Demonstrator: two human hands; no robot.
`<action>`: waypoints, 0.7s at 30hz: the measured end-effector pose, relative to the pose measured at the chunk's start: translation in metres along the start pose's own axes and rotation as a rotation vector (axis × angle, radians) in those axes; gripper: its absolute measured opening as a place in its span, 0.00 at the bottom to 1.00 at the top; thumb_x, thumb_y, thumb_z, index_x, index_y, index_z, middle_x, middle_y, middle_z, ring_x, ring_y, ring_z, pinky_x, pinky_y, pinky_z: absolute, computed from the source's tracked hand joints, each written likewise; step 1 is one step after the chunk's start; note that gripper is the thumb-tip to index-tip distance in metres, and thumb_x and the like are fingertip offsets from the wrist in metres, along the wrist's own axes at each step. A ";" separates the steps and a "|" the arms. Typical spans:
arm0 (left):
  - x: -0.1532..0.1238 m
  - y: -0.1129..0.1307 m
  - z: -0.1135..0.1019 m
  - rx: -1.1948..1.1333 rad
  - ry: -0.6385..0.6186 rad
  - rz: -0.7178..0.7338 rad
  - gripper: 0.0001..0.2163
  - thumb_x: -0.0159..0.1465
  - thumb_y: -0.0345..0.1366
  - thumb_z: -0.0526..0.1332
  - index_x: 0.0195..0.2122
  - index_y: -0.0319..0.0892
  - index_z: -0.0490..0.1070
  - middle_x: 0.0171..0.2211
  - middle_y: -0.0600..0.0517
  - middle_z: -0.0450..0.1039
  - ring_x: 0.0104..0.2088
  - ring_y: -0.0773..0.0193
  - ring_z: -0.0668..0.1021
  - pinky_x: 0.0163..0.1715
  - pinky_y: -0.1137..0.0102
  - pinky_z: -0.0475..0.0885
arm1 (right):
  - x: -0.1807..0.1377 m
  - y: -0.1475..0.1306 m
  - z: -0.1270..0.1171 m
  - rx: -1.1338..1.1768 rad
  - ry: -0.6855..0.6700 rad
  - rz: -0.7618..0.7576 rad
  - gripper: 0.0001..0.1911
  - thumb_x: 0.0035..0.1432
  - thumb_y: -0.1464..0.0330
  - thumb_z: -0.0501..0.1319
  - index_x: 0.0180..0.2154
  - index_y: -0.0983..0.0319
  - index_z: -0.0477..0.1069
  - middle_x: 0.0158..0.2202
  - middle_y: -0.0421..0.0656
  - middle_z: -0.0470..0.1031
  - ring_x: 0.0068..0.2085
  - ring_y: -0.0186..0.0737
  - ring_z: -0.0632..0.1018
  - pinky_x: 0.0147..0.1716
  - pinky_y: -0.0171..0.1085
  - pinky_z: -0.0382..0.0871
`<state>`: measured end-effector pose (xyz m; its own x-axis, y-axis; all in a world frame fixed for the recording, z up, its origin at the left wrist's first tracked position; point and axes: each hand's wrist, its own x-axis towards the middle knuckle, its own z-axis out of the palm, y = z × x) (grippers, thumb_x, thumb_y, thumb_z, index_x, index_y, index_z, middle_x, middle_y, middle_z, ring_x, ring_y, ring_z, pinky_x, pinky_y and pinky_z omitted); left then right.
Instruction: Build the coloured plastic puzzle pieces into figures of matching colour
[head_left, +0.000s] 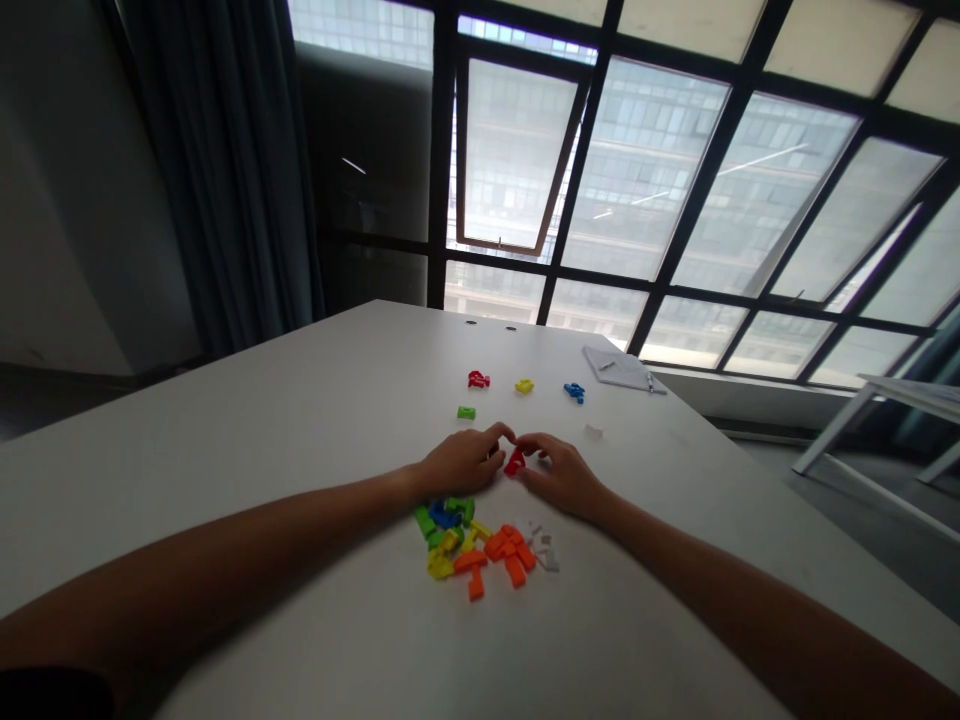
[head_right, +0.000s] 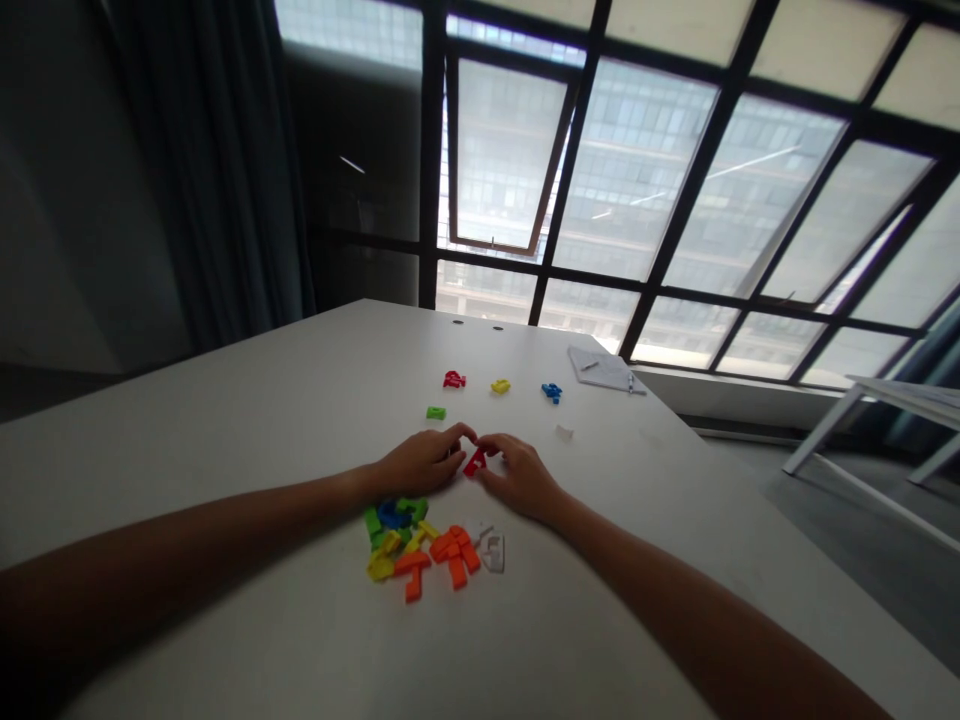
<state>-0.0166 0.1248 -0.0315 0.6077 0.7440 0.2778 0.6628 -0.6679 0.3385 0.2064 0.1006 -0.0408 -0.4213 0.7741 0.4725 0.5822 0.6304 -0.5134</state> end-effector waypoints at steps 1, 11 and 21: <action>0.000 0.000 0.000 -0.005 -0.009 0.006 0.15 0.69 0.39 0.53 0.57 0.49 0.64 0.35 0.54 0.78 0.34 0.59 0.78 0.31 0.69 0.66 | 0.000 0.002 0.001 0.025 0.038 0.015 0.19 0.56 0.70 0.67 0.50 0.59 0.72 0.45 0.46 0.79 0.43 0.42 0.80 0.45 0.43 0.74; -0.001 0.001 0.000 -0.013 -0.041 0.035 0.22 0.67 0.46 0.59 0.60 0.48 0.60 0.35 0.55 0.78 0.32 0.61 0.78 0.28 0.71 0.64 | -0.006 0.005 0.003 0.024 0.128 -0.113 0.26 0.56 0.76 0.62 0.56 0.59 0.65 0.49 0.47 0.76 0.40 0.39 0.79 0.44 0.43 0.76; 0.000 0.003 -0.002 0.060 -0.033 0.104 0.12 0.70 0.46 0.55 0.45 0.46 0.72 0.34 0.54 0.78 0.30 0.63 0.77 0.28 0.71 0.63 | -0.006 0.005 0.001 0.034 0.128 -0.160 0.28 0.59 0.75 0.62 0.60 0.58 0.61 0.50 0.48 0.75 0.40 0.39 0.78 0.44 0.43 0.76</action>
<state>-0.0153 0.1229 -0.0291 0.6884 0.6698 0.2782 0.6197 -0.7425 0.2544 0.2110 0.0986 -0.0471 -0.4134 0.6513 0.6363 0.4906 0.7481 -0.4469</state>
